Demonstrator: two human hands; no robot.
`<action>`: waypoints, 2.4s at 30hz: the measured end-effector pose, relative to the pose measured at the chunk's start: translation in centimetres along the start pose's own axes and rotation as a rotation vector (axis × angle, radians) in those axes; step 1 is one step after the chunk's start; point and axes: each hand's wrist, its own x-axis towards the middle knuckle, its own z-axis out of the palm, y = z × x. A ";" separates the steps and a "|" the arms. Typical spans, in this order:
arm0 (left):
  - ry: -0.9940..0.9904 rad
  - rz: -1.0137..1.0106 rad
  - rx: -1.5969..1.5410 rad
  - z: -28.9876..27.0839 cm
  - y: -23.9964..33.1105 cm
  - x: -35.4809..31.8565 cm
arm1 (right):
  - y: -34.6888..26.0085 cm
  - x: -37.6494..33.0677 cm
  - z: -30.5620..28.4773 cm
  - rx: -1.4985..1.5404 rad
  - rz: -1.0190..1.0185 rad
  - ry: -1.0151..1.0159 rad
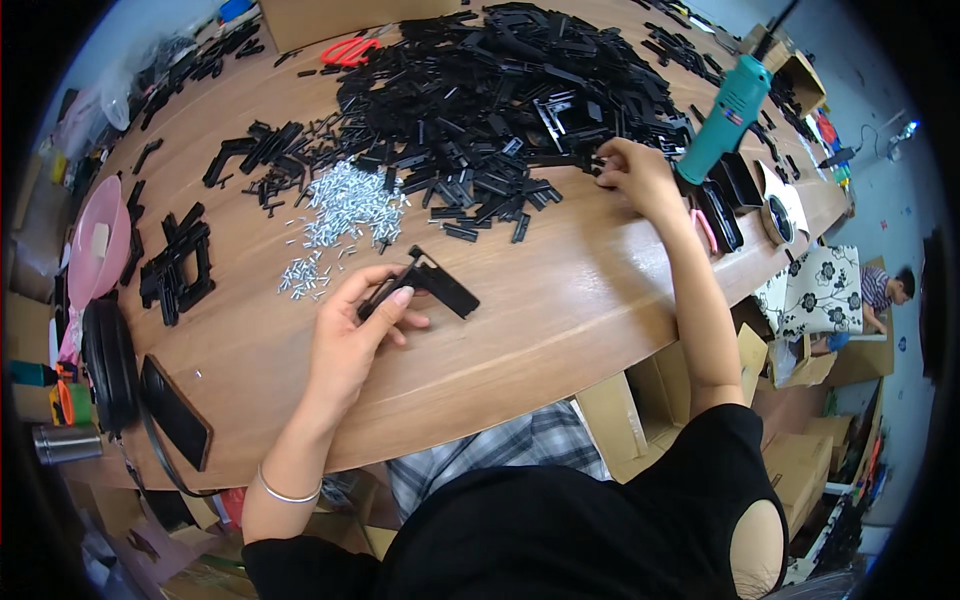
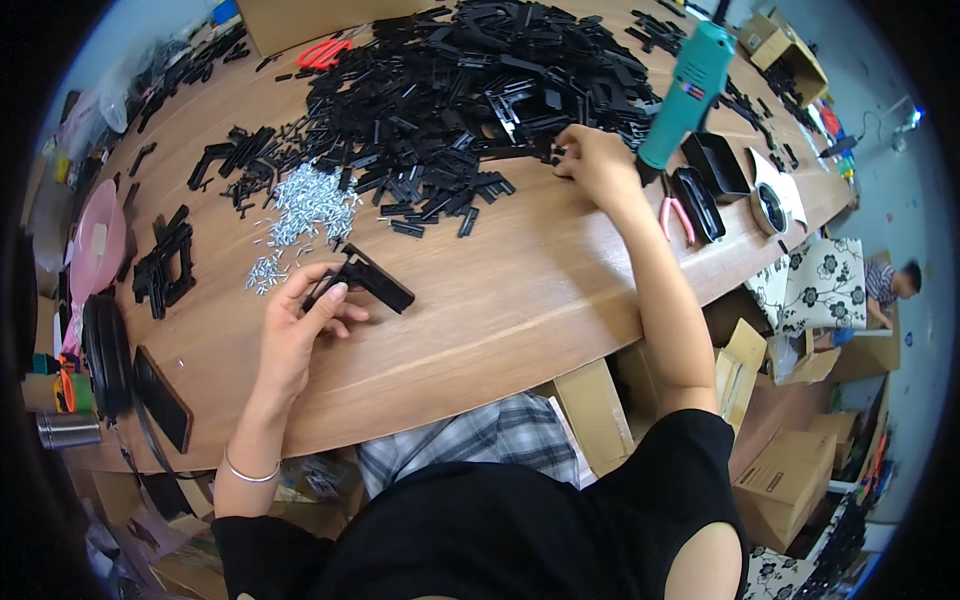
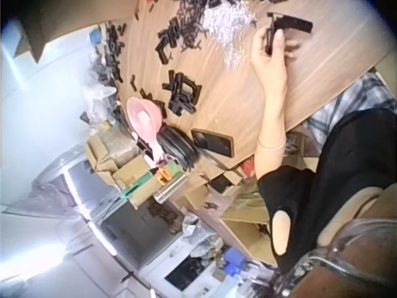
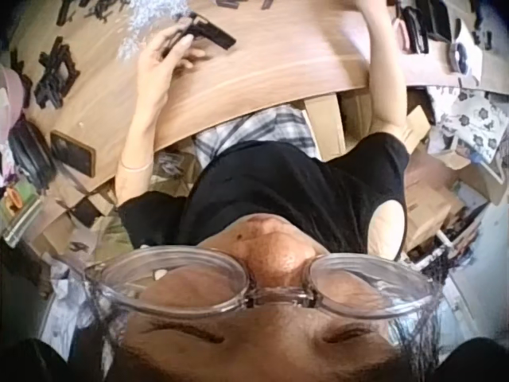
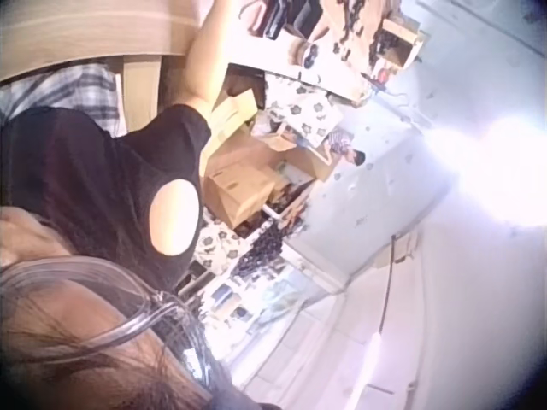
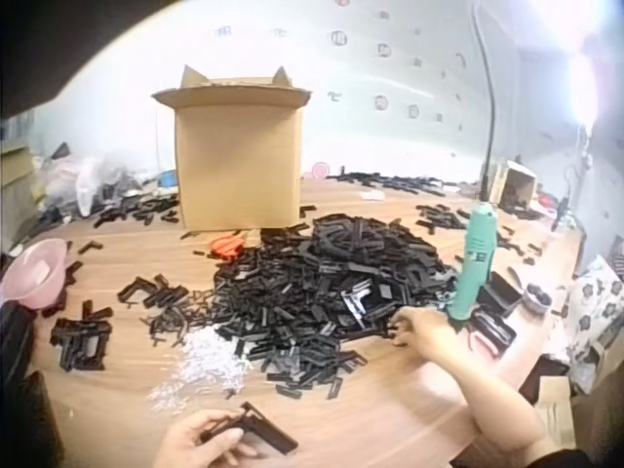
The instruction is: The person assembles small black plastic components and metal screws on a wooden table. They pick up parts, fit them together by hand, and use a green electric screwdriver to fasten the pieces. The person works on multiple units sequentially, placing finished assemblies on the table.
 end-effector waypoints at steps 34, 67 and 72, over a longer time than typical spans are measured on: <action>0.127 0.207 0.040 0.2 -1.5 -0.7 | -16.7 -8.1 7.8 0.891 -0.776 0.170; 0.148 0.280 -0.097 1.7 -1.1 -1.4 | -17.7 -9.3 7.7 0.757 -0.698 0.255; 0.057 0.245 0.055 0.4 0.6 -2.0 | -17.0 -7.1 4.4 0.740 -0.660 -0.206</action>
